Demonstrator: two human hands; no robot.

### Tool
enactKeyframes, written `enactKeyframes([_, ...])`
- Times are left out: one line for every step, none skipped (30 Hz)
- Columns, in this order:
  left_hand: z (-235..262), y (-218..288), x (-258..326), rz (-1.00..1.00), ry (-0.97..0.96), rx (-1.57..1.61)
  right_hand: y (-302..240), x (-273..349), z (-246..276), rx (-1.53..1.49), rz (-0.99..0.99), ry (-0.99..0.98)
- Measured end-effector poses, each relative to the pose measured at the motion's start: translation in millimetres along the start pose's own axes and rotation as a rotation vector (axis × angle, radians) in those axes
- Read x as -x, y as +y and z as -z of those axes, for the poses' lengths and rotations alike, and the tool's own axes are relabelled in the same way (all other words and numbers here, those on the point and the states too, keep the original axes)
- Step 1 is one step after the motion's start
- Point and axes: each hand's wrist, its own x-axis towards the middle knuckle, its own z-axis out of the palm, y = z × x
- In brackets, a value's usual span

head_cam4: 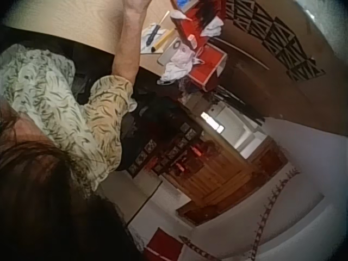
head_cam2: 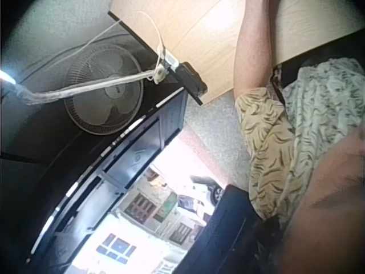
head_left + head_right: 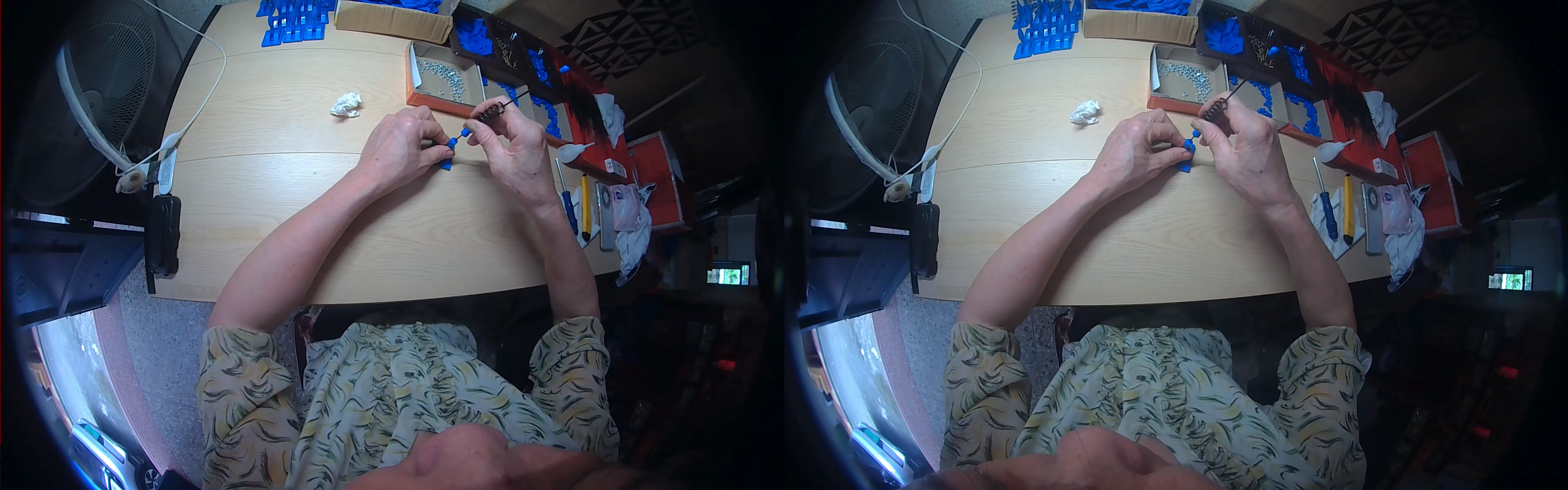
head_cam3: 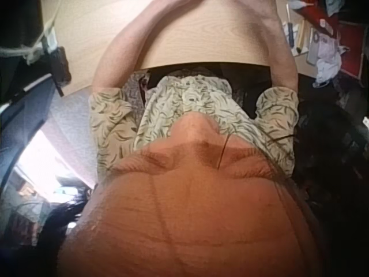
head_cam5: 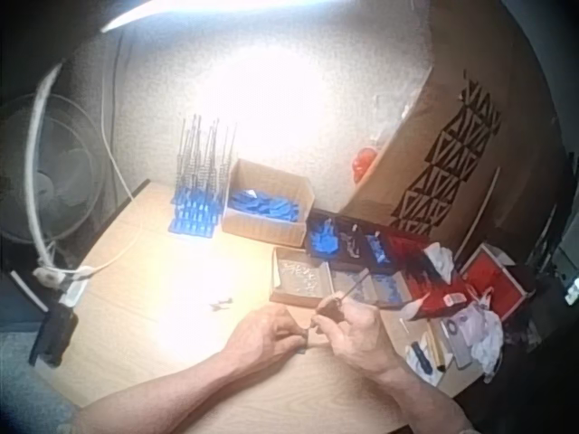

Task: The person assembles small blue plastic housings by inserting metal springs and electrical wires, then securing them with screws using a screwdriver and applying glue.

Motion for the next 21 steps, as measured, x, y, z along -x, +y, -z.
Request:
enactKeyframes([0.1, -0.7, 0.3, 0.005, -0.002, 0.005, 1.6, -0.2, -1.8, 0.002, 0.028, -0.004])
enactKeyframes([0.6, -1.3, 0.6, 0.009, -0.003, 0.011, 2.7, -1.2, -4.1, 0.0, 0.03, -0.005])
enactKeyframes([-0.5, -1.0, 0.1, 0.007, -0.004, 0.014, 3.8, -1.6, -4.9, -0.016, 0.024, 0.012])
enactKeyframes([-1.0, -0.5, -0.3, -0.004, 0.006, 0.013, 4.9, -1.7, -5.2, -0.032, 0.019, 0.03])
enactKeyframes([-1.0, 0.3, -0.8, -0.016, 0.017, 0.012, 6.1, -1.4, -4.9, -0.028, 0.02, 0.033])
enactKeyframes([-0.9, -0.2, -1.4, -0.023, 0.018, 0.011, 6.3, -1.7, -4.6, -0.035, 0.022, 0.034])
enactKeyframes([-0.3, -0.1, -1.8, -0.012, 0.013, 0.025, 6.0, -1.7, -4.4, -0.041, 0.026, 0.037])
enactKeyframes([0.8, 0.7, -2.1, -0.003, 0.01, 0.038, 6.1, -1.4, -4.4, -0.038, 0.034, 0.042])
enactKeyframes([1.1, 1.4, -1.3, -0.009, 0.019, 0.03, 6.4, -2.2, -5.2, -0.056, 0.033, 0.031])
enactKeyframes([2.2, 0.0, 1.3, -0.013, 0.033, 0.039, 4.6, -5.3, -8.8, -0.078, 0.035, 0.018])
enactKeyframes([3.6, -0.9, 3.1, -0.017, 0.049, 0.047, 2.6, -6.9, -10.2, -0.085, 0.055, 0.02])
enactKeyframes([3.6, -10.3, 4.2, -0.077, 0.071, 0.051, 0.4, -10.7, -13.1, -0.093, 0.02, -0.016])
enactKeyframes([10.7, -2.7, 2.8, -0.085, 0.049, 0.069, -3.2, -14.1, -11.1, -0.099, -0.012, -0.04])
enactKeyframes([21.8, 2.5, -3.2, -0.051, 0.024, 0.032, -10.4, -19.5, -8.4, -0.099, -0.027, -0.044])
enactKeyframes([34.0, 6.3, -7.9, -0.011, -0.004, 0.006, -17.1, -31.1, -9.6, -0.111, -0.003, -0.041])
enactKeyframes([46.3, 6.8, -11.5, -0.009, 0.013, -0.017, -22.9, -42.7, -9.4, -0.077, 0.066, -0.015])
enactKeyframes([61.6, 6.2, -17.7, 0.003, 0.066, -0.002, -30.7, -56.0, -8.1, -0.045, 0.136, 0.013])
enactKeyframes([75.8, 2.1, -19.6, 0.023, 0.116, 0.013, -47.5, -70.7, -12.2, -0.148, 0.114, -0.037])
enactKeyframes([86.6, -3.4, -23.7, 0.018, 0.126, -0.008, -44.7, -89.8, -18.1, -0.134, 0.153, -0.036])
enactKeyframes([98.6, -9.2, -26.5, 0.036, 0.231, -0.052, -40.6, -108.7, -27.4, -0.149, 0.22, -0.026])
enactKeyframes([112.9, -14.2, -30.9, 0.048, 0.336, -0.094, -42.7, -128.5, -38.7, -0.162, 0.287, -0.014])
